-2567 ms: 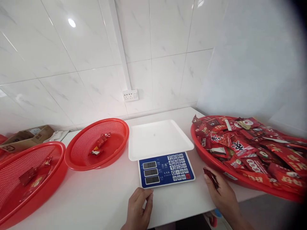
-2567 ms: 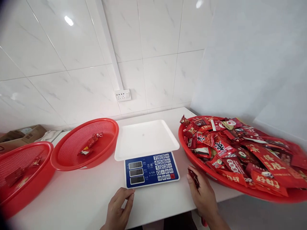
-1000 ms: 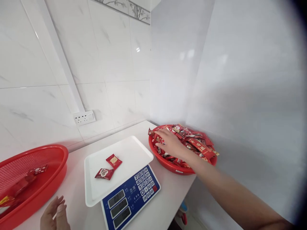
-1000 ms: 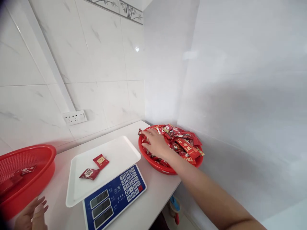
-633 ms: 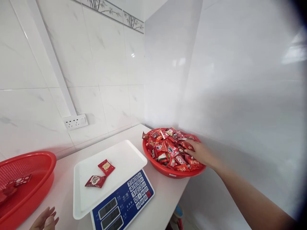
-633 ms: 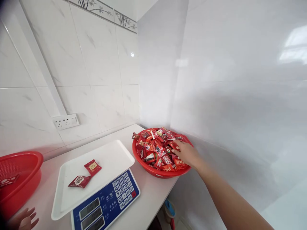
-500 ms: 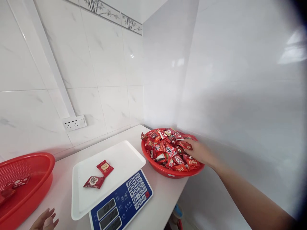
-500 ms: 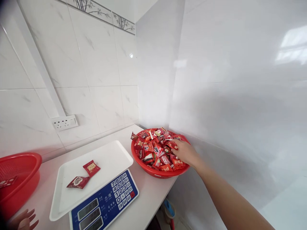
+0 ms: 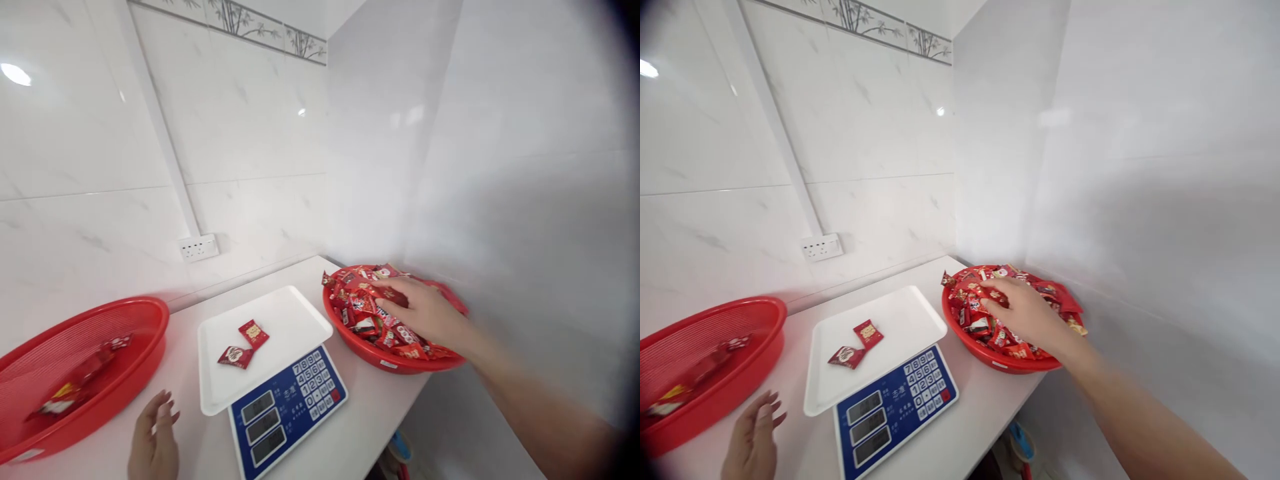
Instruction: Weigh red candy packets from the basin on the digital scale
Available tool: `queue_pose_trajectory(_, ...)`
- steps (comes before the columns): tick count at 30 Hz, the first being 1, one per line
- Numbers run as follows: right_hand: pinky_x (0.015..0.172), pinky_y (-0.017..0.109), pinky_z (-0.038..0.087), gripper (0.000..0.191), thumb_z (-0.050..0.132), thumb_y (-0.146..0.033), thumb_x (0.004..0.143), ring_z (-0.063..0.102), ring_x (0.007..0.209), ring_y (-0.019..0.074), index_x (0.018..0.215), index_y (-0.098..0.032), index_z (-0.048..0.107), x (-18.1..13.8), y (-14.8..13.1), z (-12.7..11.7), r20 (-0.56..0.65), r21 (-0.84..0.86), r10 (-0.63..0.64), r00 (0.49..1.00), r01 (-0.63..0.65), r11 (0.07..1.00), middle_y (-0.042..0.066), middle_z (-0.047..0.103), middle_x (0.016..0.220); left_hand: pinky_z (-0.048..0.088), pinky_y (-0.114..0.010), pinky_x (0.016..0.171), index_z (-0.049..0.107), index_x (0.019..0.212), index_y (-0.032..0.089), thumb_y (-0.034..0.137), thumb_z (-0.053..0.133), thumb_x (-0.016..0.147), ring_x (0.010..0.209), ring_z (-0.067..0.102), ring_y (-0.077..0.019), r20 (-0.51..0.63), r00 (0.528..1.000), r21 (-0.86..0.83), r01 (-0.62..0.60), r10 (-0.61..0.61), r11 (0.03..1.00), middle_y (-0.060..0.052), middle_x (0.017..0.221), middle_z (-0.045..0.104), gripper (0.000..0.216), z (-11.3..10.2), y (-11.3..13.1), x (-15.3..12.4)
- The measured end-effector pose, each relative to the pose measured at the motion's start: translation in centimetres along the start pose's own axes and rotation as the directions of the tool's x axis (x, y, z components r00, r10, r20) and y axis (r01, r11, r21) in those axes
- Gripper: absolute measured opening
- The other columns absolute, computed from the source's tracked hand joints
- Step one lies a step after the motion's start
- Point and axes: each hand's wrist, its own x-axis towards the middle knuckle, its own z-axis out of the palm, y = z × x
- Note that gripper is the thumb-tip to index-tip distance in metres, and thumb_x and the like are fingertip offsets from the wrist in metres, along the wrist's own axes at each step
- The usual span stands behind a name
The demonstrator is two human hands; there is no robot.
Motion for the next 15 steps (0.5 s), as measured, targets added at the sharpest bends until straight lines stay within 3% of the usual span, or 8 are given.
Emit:
queue_pose_trajectory(4, 0.089, 0.039, 0.045, 0.034, 0.047, -0.036, 0.084, 0.056, 0.105, 0.0218, 0.113, -0.024, 0.059, 2.3, -5.3, 4.7, 0.080, 0.234, -0.247, 0.966, 0.223, 0.946, 0.005, 0.061, 0.115, 0.044, -0.050, 0.086, 0.050, 0.114, 0.021, 0.059, 0.036, 0.078, 0.089, 0.061, -0.0261, -0.002, 1.000, 0.022, 0.023, -0.023, 0.999, -0.011, 0.119, 0.055, 0.054, -0.5, 1.8, -1.2)
queue_pose_trajectory(8, 0.101, 0.044, 0.036, 0.049, 0.045, -0.043, 0.086, 0.040, 0.125, 0.0233, 0.129, -0.021, 0.046, 4.0, -7.8, 7.6, 0.155, 0.251, -0.359, 0.921, 0.314, 0.916, 0.010, 0.047, 0.134, 0.045, -0.047, 0.085, 0.050, 0.114, 0.021, 0.059, 0.035, 0.079, 0.089, 0.061, -0.0251, -0.020, 0.999, 0.019, 0.037, -0.037, 0.999, -0.011, 0.119, 0.055, 0.054, -0.8, 2.2, -1.4)
queue_pose_trajectory(11, 0.103, 0.045, 0.033, 0.052, 0.046, -0.046, 0.084, 0.036, 0.128, 0.0248, 0.131, -0.024, 0.045, 3.9, -6.4, 7.5, 0.222, 0.140, -0.354, 0.909, 0.329, 0.934, 0.008, 0.043, 0.137, 0.046, -0.046, 0.083, 0.049, 0.115, 0.021, 0.058, 0.034, 0.080, 0.088, 0.062, -0.0243, -0.027, 0.998, 0.030, 0.050, -0.049, 0.998, -0.011, 0.119, 0.055, 0.053, -0.9, 2.1, -1.2)
queue_pose_trajectory(15, 0.102, 0.046, 0.033, 0.048, 0.051, -0.040, 0.080, 0.037, 0.127, 0.0287, 0.126, -0.025, 0.051, 3.0, -1.3, 5.6, 0.248, -0.103, -0.205, 0.947, 0.236, 0.966, 0.007, 0.045, 0.136, 0.046, -0.048, 0.084, 0.050, 0.113, 0.021, 0.060, 0.034, 0.079, 0.087, 0.062, -0.0250, -0.016, 0.999, 0.039, 0.044, -0.044, 0.998, -0.010, 0.118, 0.056, 0.054, -0.7, 1.6, -1.0)
